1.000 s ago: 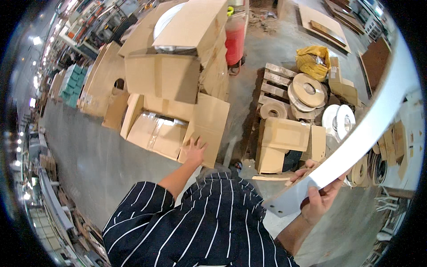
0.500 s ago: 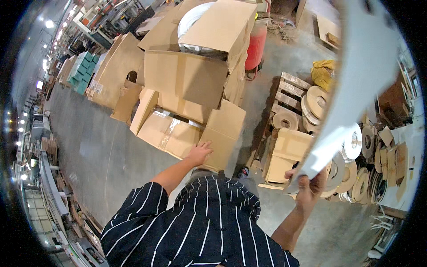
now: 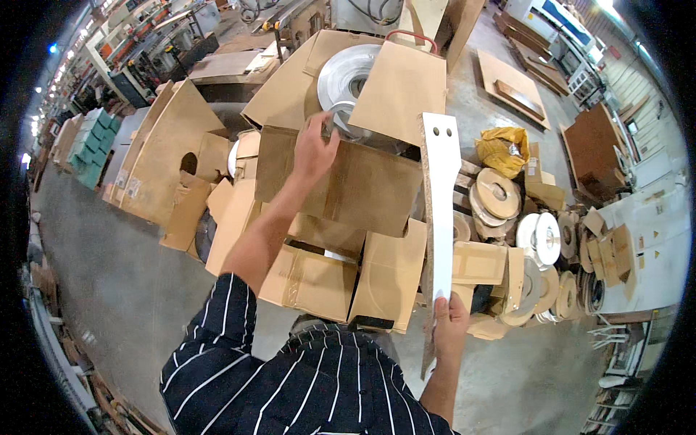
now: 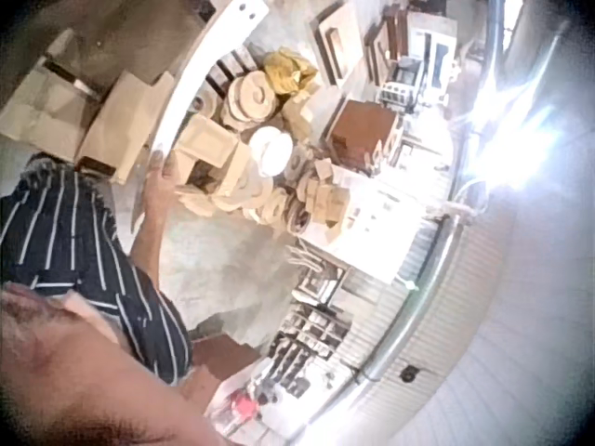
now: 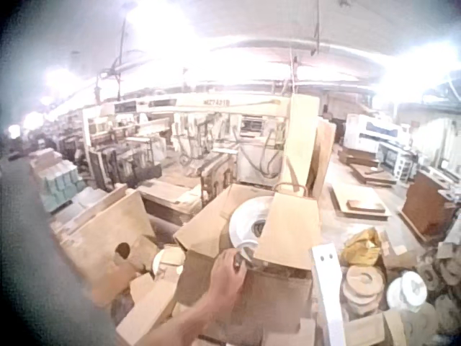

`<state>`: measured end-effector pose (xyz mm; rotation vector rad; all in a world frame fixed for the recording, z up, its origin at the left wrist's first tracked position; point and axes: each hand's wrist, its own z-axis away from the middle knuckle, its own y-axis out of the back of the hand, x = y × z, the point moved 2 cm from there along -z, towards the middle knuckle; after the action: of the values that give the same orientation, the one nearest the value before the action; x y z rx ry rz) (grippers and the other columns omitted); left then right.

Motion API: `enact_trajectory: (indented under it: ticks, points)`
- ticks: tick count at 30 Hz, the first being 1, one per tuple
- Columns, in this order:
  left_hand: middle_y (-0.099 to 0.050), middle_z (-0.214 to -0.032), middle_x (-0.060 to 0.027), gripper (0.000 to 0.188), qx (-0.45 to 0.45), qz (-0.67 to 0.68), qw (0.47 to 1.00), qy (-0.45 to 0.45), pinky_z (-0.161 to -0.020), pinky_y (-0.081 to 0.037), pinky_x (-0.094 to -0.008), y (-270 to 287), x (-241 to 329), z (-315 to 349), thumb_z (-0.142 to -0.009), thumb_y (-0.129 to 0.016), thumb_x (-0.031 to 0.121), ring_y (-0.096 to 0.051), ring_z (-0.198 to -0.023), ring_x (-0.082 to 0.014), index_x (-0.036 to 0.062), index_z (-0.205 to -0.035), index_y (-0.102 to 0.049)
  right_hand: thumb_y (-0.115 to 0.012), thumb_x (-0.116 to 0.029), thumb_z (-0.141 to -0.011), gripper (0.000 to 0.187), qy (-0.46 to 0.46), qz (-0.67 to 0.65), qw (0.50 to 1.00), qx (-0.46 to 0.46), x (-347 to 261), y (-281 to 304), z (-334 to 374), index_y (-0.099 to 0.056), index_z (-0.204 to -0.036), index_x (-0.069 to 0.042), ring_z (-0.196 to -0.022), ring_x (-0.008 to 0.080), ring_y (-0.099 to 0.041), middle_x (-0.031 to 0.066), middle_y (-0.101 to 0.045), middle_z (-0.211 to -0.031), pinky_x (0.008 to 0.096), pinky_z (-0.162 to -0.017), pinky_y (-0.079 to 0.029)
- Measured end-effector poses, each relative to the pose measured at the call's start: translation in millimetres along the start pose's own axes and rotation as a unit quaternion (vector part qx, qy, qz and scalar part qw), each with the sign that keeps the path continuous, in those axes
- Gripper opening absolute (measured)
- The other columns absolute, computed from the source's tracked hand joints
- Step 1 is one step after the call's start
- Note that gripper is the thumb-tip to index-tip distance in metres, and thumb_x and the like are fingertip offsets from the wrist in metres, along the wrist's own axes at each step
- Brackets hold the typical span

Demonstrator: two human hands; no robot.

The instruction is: The person places white circular foam pieces and long white plastic strips into a cardboard box. They arrange the items by hand, stacking the foam pieces and positioning the strips inside the box.

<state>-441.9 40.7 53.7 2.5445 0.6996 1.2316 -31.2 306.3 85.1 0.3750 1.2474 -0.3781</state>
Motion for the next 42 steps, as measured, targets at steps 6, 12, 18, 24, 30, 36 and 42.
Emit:
enact_trajectory:
  ticks: [6, 12, 18, 24, 30, 36, 42]
  points:
    - [-0.06, -0.145, -0.019, 0.08, -0.134, -0.071, 0.987, -0.058, -0.11, -0.048, -0.0546, -45, 11, -62, -0.082, -0.087, 0.023, -0.055, -0.135, -0.0431, 0.0075, -0.152, -0.051, -0.071, -0.043, -0.108, 0.044, 0.0, 0.025, 0.998, 0.064, -17, -55, 41, -0.07, -0.119, 0.0, -0.068, 0.0082, -0.058, -0.0014, -0.063, -0.084, 0.0274, -0.054, -0.051]
    - [-0.054, -0.149, -0.0295, 0.092, -0.009, 0.28, 0.959, 0.052, -0.119, -0.045, -0.0484, -158, 91, -80, -0.092, -0.086, 0.028, -0.055, -0.14, -0.0324, 0.0052, -0.166, -0.035, -0.067, -0.043, -0.11, 0.037, 0.039, 0.098, 0.982, 0.16, 10, -57, 48, -0.071, -0.111, -0.006, -0.062, 0.0085, -0.057, -0.0034, -0.061, -0.08, 0.0277, -0.053, -0.05]
    - [-0.053, -0.162, -0.0217, 0.056, -0.401, 0.006, 0.892, -0.208, -0.125, -0.028, -0.071, -245, 181, -7, -0.099, -0.07, 0.048, -0.046, -0.148, -0.0496, 0.0211, -0.147, -0.065, -0.062, -0.036, -0.113, 0.031, 0.06, 0.055, 0.963, 0.257, -15, -49, 83, -0.067, -0.106, -0.006, -0.057, 0.0096, -0.057, -0.0025, -0.058, -0.078, 0.0287, -0.05, -0.05]
    - [-0.058, -0.16, -0.0196, 0.063, -0.564, -0.314, 0.732, -0.219, -0.118, -0.008, -0.0898, -290, 122, 98, -0.098, -0.068, 0.052, -0.031, -0.158, -0.0573, 0.0283, -0.155, -0.064, -0.06, -0.041, -0.113, 0.035, 0.012, 0.052, 0.948, 0.313, 6, -10, 101, -0.063, -0.111, -0.006, -0.05, 0.0131, -0.056, -0.0001, -0.055, -0.074, 0.0292, -0.046, -0.049]
    - [-0.075, -0.136, -0.0189, 0.053, -0.641, -0.222, 0.715, -0.17, -0.119, -0.032, -0.0738, -266, 146, 79, -0.099, -0.067, 0.055, -0.062, -0.136, -0.0458, 0.0175, -0.135, -0.077, -0.065, -0.035, -0.111, 0.034, -0.05, 0.041, 0.961, 0.268, 26, 40, 56, -0.07, -0.113, -0.002, -0.065, 0.0085, -0.054, -0.0018, -0.057, -0.081, 0.0279, -0.055, -0.048]
    - [-0.078, -0.123, -0.0212, 0.049, -0.437, 0.094, 0.892, -0.071, -0.103, -0.057, -0.0456, -229, 171, 11, -0.102, -0.069, 0.048, -0.072, -0.119, -0.0375, 0.0071, -0.129, -0.077, -0.069, -0.036, -0.109, 0.036, 0.002, -0.013, 0.979, 0.204, 61, 86, 0, -0.074, -0.122, -0.003, -0.07, 0.0048, -0.051, -0.0069, -0.057, -0.084, 0.0257, -0.055, -0.047]
    - [-0.076, -0.128, -0.0192, 0.046, -0.293, 0.058, 0.953, -0.051, -0.107, -0.054, -0.0468, -201, 133, -67, -0.092, -0.08, 0.03, -0.07, -0.12, -0.0374, 0.0045, -0.131, -0.074, -0.076, -0.035, -0.106, 0.039, 0.015, -0.046, 0.987, 0.155, 38, 122, -15, -0.074, -0.124, 0.0, -0.073, 0.0022, -0.046, -0.0092, -0.057, -0.086, 0.0224, -0.062, -0.036]
